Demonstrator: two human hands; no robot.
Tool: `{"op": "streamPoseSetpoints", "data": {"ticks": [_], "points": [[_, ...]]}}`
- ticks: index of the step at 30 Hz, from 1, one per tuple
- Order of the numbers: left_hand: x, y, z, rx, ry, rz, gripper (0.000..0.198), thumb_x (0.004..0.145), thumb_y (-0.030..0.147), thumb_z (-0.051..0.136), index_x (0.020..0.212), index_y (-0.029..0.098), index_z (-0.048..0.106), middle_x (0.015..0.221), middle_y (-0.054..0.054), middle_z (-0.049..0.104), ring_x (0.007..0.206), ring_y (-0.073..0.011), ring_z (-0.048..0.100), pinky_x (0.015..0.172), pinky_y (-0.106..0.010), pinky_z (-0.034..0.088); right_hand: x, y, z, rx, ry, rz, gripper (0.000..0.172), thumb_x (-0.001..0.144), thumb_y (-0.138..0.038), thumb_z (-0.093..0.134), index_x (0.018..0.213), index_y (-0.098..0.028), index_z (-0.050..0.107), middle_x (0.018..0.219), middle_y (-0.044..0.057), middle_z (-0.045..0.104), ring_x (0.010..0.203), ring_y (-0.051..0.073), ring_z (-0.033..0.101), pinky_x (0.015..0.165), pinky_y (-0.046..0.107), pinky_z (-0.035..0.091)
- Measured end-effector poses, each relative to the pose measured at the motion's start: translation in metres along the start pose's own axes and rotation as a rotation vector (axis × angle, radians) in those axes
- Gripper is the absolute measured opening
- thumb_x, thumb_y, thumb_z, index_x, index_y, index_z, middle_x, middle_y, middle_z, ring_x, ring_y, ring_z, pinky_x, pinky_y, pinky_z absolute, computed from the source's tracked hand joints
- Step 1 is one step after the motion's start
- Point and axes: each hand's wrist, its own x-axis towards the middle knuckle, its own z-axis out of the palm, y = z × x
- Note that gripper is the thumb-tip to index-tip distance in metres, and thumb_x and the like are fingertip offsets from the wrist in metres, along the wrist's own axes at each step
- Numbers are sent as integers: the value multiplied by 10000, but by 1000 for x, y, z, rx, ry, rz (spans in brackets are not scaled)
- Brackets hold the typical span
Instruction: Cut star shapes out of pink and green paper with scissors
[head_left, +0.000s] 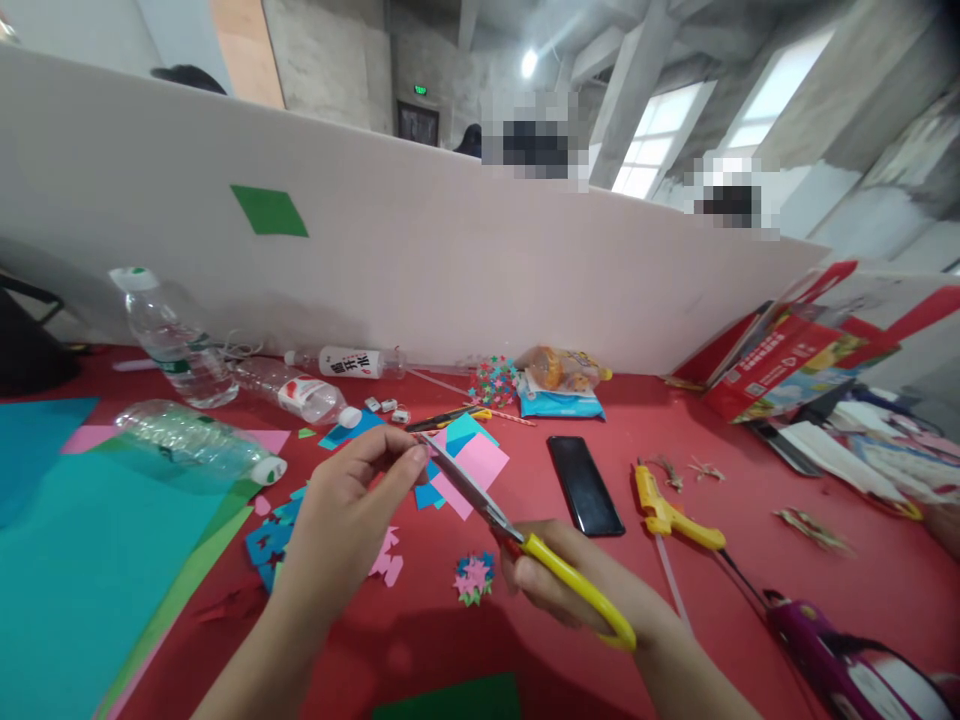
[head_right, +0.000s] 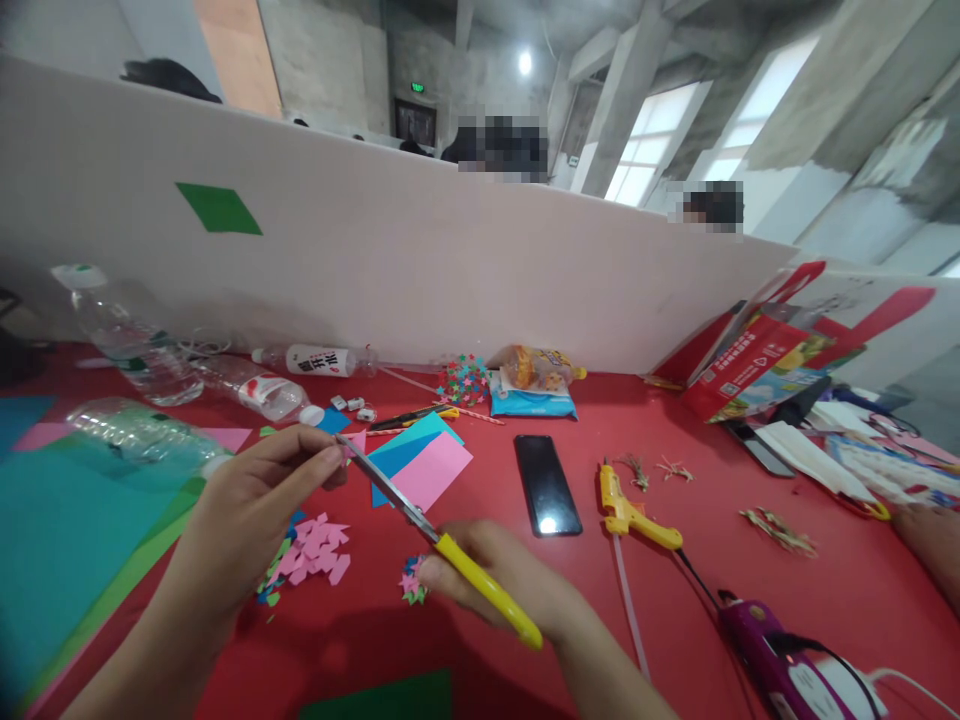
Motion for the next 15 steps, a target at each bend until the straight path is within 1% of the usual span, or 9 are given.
{"op": "streamPoseSetpoints", "data": {"ticks": [4, 7, 12, 15], "points": [[2, 2, -3, 58, -36, 13, 194, 814, 375, 619, 693, 225, 642, 639, 6, 621, 654, -175, 580, 619, -274, 462, 2, 5, -3, -18, -26, 1, 664, 811, -859, 384, 686, -209, 427, 557, -66, 349, 504, 89, 293, 447, 228, 207], [3, 1, -5, 75, -31, 13, 194, 810, 378, 620, 690, 228, 649, 628, 8, 622, 645, -175, 579, 614, -271, 459, 3, 9, -2, -30, -20, -7, 634, 843, -822, 397, 687, -208, 421, 593, -55, 364, 530, 95, 305, 457, 226, 225], [3, -1, -5, 56, -31, 2, 183, 811, 373, 631, 702, 228, 657, 640, 12, 632, 654, -172, 584, 617, -264, 455, 2, 14, 0, -59, -11, -33, 581, 897, -742, 427, 705, -193, 439, 653, -39, 399, 580, 108, 350, 502, 237, 260], [3, 0, -5, 38, -35, -7, 188, 814, 372, 633, 697, 227, 651, 641, 14, 627, 654, -166, 580, 620, -260, 454, 2, 12, 0, -76, -5, -40, 597, 887, -763, 413, 710, -193, 436, 655, -44, 384, 577, 106, 340, 508, 243, 253]]}}
